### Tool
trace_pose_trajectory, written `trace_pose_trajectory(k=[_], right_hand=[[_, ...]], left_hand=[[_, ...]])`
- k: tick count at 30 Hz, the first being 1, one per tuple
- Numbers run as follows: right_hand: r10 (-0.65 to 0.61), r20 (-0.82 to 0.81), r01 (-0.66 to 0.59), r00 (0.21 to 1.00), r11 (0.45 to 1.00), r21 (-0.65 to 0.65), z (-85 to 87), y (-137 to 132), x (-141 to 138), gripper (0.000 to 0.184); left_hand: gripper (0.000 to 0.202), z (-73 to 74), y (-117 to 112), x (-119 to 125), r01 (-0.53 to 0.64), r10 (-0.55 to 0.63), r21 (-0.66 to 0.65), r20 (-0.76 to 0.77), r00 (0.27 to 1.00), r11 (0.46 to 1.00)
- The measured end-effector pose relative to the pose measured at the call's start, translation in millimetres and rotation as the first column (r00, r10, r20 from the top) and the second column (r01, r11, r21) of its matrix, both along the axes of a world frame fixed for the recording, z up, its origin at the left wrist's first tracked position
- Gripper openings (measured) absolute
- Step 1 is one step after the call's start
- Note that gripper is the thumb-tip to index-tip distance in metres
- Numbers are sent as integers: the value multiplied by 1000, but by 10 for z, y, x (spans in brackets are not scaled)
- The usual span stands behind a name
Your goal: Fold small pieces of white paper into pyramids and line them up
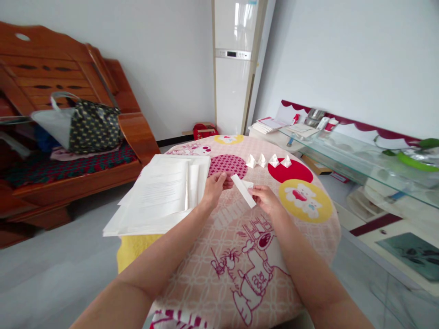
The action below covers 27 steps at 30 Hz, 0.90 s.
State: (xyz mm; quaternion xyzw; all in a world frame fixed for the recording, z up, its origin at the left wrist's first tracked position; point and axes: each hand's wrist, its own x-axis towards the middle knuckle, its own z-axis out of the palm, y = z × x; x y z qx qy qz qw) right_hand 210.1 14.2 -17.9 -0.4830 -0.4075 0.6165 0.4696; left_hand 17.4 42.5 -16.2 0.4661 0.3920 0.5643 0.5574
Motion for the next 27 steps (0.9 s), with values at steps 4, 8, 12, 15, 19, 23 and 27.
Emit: trace_pose_trajectory(k=[4,8,12,15,19,23,27], right_hand=[[-16,-142,14,990,1000,-14,-82,7,-39,20],[-3,-174,-1,985,1000,-18,-138,3,-104,17],[14,-146,-25,989,997,-71,-130,-26,-164,18],[60,-150,-73,987,994,-83,-116,-57,-187,20],[82,-192,-97,978,993,-70,-133,-73,-195,22],[92,-263,-111,960,992,-59,-167,-52,-191,21],[118,-309,-140,944,989,-51,-175,-35,-182,20]], left_hand=[[42,-69,-110,98,167,-167,6,75,983,986],[43,-108,-171,126,227,-227,15,131,965,974],[43,-116,-219,85,234,-232,5,158,960,972],[42,-113,-269,61,246,-245,11,167,955,969],[41,-113,-300,52,275,-275,28,162,948,961],[39,-127,-285,50,285,-291,61,152,945,957],[37,-129,-278,48,292,-301,81,152,941,953]])
